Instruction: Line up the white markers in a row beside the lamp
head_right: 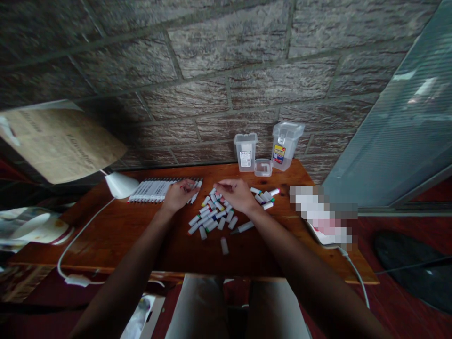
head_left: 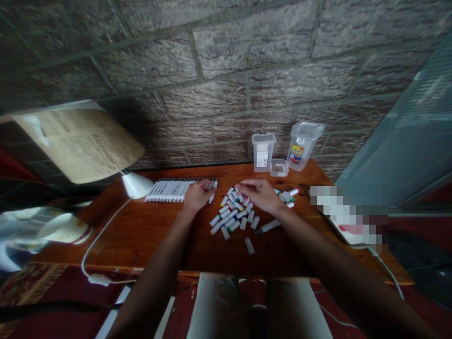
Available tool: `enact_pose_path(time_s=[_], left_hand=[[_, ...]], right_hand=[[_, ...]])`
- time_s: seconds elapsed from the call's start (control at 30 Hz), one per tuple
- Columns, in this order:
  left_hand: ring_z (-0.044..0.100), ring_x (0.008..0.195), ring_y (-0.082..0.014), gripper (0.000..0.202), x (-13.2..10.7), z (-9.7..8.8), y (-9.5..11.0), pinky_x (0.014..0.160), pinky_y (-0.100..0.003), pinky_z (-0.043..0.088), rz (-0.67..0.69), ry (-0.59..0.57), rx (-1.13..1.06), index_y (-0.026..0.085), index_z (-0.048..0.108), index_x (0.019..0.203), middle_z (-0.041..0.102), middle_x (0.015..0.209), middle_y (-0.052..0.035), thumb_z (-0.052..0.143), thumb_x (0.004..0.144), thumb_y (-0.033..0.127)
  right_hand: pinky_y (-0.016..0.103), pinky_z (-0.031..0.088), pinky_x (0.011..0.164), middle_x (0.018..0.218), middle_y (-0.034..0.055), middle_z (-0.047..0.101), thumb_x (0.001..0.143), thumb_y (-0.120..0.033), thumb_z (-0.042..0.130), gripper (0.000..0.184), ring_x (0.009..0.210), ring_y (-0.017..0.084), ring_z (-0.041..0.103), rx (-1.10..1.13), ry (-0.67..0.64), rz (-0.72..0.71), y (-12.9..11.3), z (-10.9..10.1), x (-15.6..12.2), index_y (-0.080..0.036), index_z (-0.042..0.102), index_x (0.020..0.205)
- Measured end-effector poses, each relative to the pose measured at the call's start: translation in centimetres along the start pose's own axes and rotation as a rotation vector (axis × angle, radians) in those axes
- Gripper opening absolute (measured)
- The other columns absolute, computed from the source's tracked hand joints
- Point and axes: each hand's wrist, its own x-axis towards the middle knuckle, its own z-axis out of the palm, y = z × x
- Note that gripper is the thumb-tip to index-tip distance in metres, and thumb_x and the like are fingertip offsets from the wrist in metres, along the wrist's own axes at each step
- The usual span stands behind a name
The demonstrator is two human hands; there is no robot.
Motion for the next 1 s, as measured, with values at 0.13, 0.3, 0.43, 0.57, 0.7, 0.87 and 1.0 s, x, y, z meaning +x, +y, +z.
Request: enact_pose_path(time_s=[0.13, 0.3, 0.43, 0.57, 0.7, 0.87, 1.0], left_hand=[[0.053, 0.054, -0.0142, 0.028, 0.2, 0.2, -0.3, 0.057, -0.026, 0.037, 0.015, 0.002, -0.081, 0.019, 0.071, 0.093, 0.06, 0.06, 0.0029, 0.07, 0.079, 0.044], [0.052, 0.054, -0.0139, 0.022, 0.3, 0.3, -0.6, 0.058, -0.026, 0.037, 0.032, -0.01, -0.088, 0.019, 0.071, 0.092, 0.062, 0.061, 0.0027, 0.07, 0.078, 0.036], [0.051, 0.053, -0.0136, 0.019, 0.3, 0.4, -0.8, 0.057, -0.026, 0.037, 0.035, -0.003, -0.098, 0.019, 0.071, 0.091, 0.06, 0.06, 0.0028, 0.069, 0.079, 0.033], [0.052, 0.055, -0.0135, 0.019, 0.3, 0.6, -0.8, 0.059, -0.026, 0.038, 0.056, 0.023, -0.111, 0.019, 0.071, 0.09, 0.06, 0.061, 0.0027, 0.07, 0.079, 0.034], [0.053, 0.056, -0.0133, 0.021, 0.2, 0.6, -0.5, 0.06, -0.026, 0.039, 0.046, 0.044, -0.135, 0.019, 0.072, 0.089, 0.061, 0.063, 0.0022, 0.07, 0.079, 0.037], [0.053, 0.056, -0.0132, 0.024, 0.1, 0.3, -0.2, 0.059, -0.026, 0.04, 0.06, 0.058, -0.132, 0.019, 0.072, 0.09, 0.062, 0.063, 0.0017, 0.069, 0.08, 0.04], [0.053, 0.056, -0.0129, 0.024, 0.0, 0.1, 0.2, 0.059, -0.025, 0.04, 0.043, 0.073, -0.127, 0.019, 0.072, 0.088, 0.062, 0.063, 0.0018, 0.068, 0.08, 0.041]], right_hand=[[0.024, 0.038, 0.051, 0.07, 0.0013, 0.068, 0.078, -0.054, 0.071, 0.037, 0.054, 0.011, 0.054, 0.001, -0.008, 0.016, 0.1, -0.1, 0.1, -0.017, 0.073, 0.082], [0.024, 0.037, 0.05, 0.073, 0.0017, 0.069, 0.078, -0.058, 0.07, 0.041, 0.055, 0.011, 0.053, -0.041, -0.023, 0.004, -0.1, -0.4, 0.2, -0.017, 0.073, 0.082], [0.024, 0.041, 0.053, 0.072, 0.0022, 0.07, 0.077, -0.057, 0.069, 0.042, 0.058, 0.012, 0.055, -0.109, -0.186, 0.048, -0.6, -1.9, 0.3, -0.016, 0.075, 0.083], [0.024, 0.045, 0.058, 0.082, 0.0043, 0.074, 0.074, -0.051, 0.074, 0.042, 0.062, 0.012, 0.058, -0.251, -0.469, 0.121, -2.1, -4.7, -0.4, -0.015, 0.077, 0.094], [0.023, 0.042, 0.058, 0.082, 0.0035, 0.076, 0.063, -0.041, 0.082, 0.042, 0.067, 0.015, 0.062, -0.529, -0.768, 0.247, -3.6, -6.6, -1.5, -0.015, 0.079, 0.095], [0.025, 0.032, 0.05, 0.057, -0.0018, 0.068, 0.054, -0.023, 0.084, 0.012, 0.051, 0.013, 0.055, -0.786, -0.701, 0.182, -2.9, -5.9, -2.3, -0.019, 0.078, 0.064], [0.025, 0.026, 0.045, 0.046, -0.0037, 0.061, 0.052, -0.015, 0.082, 0.01, 0.041, 0.01, 0.047, -0.782, -0.71, 0.139, -2.0, -5.1, -2.6, -0.021, 0.074, 0.053]])
